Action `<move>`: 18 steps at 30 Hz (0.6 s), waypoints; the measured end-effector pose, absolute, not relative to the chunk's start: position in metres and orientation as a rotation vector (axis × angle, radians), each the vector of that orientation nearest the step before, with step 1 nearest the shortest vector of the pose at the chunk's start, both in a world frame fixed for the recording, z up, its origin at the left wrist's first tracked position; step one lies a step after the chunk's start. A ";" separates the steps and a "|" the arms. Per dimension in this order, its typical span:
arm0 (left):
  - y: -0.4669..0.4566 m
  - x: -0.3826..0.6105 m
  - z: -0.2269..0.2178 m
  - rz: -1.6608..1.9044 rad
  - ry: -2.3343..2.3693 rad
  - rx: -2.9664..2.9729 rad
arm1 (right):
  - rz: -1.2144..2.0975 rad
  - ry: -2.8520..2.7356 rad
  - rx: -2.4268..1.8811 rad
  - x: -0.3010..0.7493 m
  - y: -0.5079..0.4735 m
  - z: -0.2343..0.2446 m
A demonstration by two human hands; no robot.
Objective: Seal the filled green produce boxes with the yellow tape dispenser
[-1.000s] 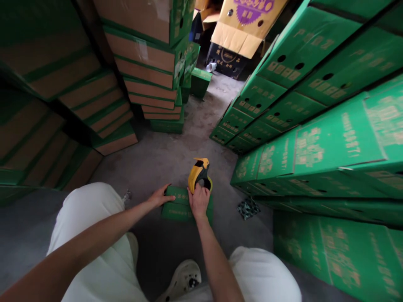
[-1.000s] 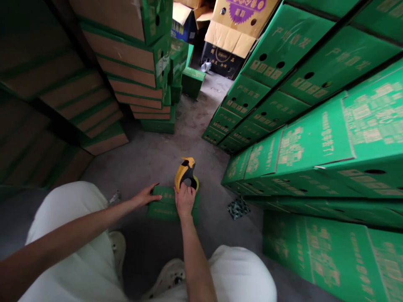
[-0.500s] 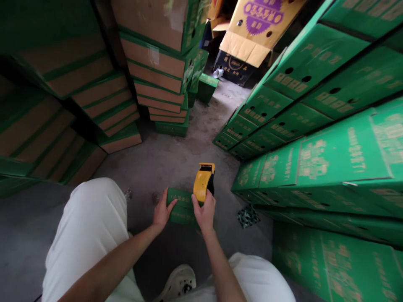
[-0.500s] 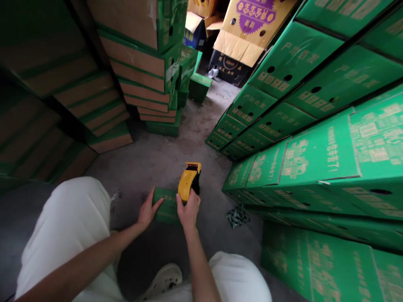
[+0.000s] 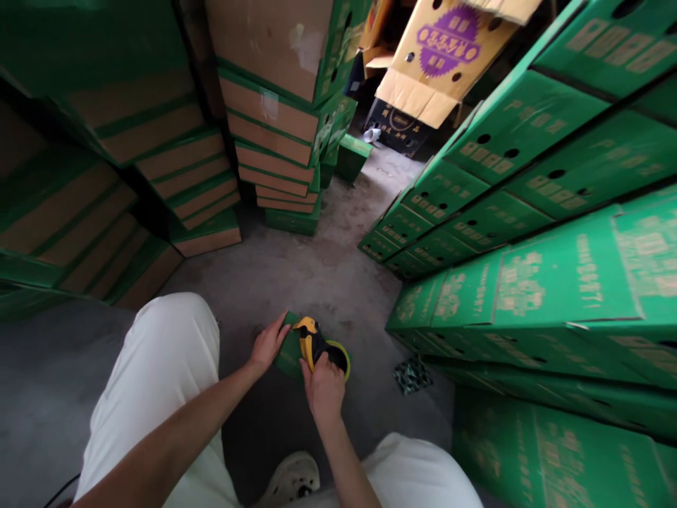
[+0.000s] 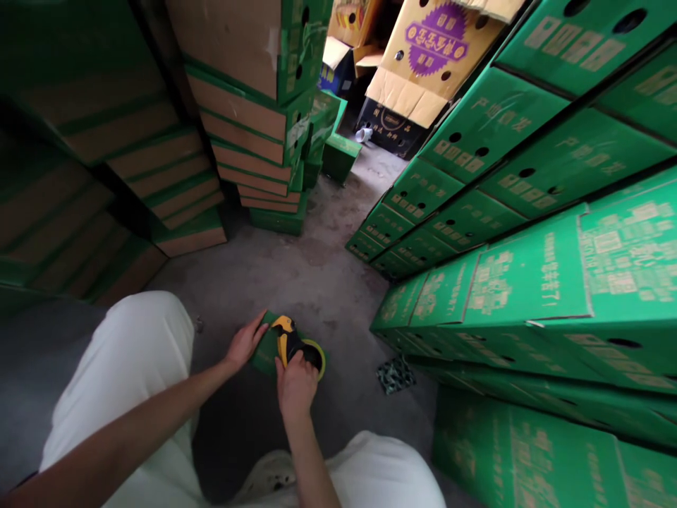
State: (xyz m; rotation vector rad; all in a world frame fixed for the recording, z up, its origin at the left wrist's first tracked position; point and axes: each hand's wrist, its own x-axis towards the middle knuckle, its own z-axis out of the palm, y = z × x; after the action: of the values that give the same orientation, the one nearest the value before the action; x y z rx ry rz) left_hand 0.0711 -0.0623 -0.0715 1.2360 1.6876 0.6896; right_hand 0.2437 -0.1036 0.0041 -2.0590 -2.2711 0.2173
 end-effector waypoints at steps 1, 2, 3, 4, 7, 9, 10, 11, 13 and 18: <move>-0.062 0.071 -0.071 0.691 1.690 1.242 | 0.251 -2.241 -2.060 0.244 -0.103 0.006; -0.062 0.071 -0.071 0.694 1.690 1.246 | 0.309 -2.214 -2.045 0.248 -0.102 0.009; -0.062 0.070 -0.071 0.697 1.686 1.247 | 0.403 -2.186 -2.017 0.253 -0.102 0.013; -0.062 0.070 -0.070 0.703 1.677 1.244 | 0.537 -2.151 -1.976 0.260 -0.100 0.018; -0.063 0.069 -0.070 0.728 1.643 1.226 | 1.035 -1.967 -1.831 0.280 -0.091 0.034; -0.065 0.068 -0.070 0.749 1.631 1.229 | 1.295 -1.852 -1.794 0.287 -0.081 0.040; -0.066 0.068 -0.071 0.753 1.633 1.230 | 1.394 -1.809 -1.796 0.289 -0.075 0.041; -0.066 0.068 -0.071 0.753 1.636 1.230 | 1.484 -1.774 -1.798 0.289 -0.070 0.042; -0.065 0.067 -0.071 0.751 1.610 1.229 | 1.617 -1.717 -1.793 0.289 -0.063 0.042; -0.041 0.052 -0.051 0.873 1.771 1.130 | 1.756 -1.607 -1.745 0.293 -0.062 0.040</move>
State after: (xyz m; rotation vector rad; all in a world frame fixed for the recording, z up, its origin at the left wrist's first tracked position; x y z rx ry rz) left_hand 0.0519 -0.0415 -0.0513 1.1300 1.7715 0.8729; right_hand 0.2934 -0.0622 0.0404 -1.7454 -1.6072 1.7565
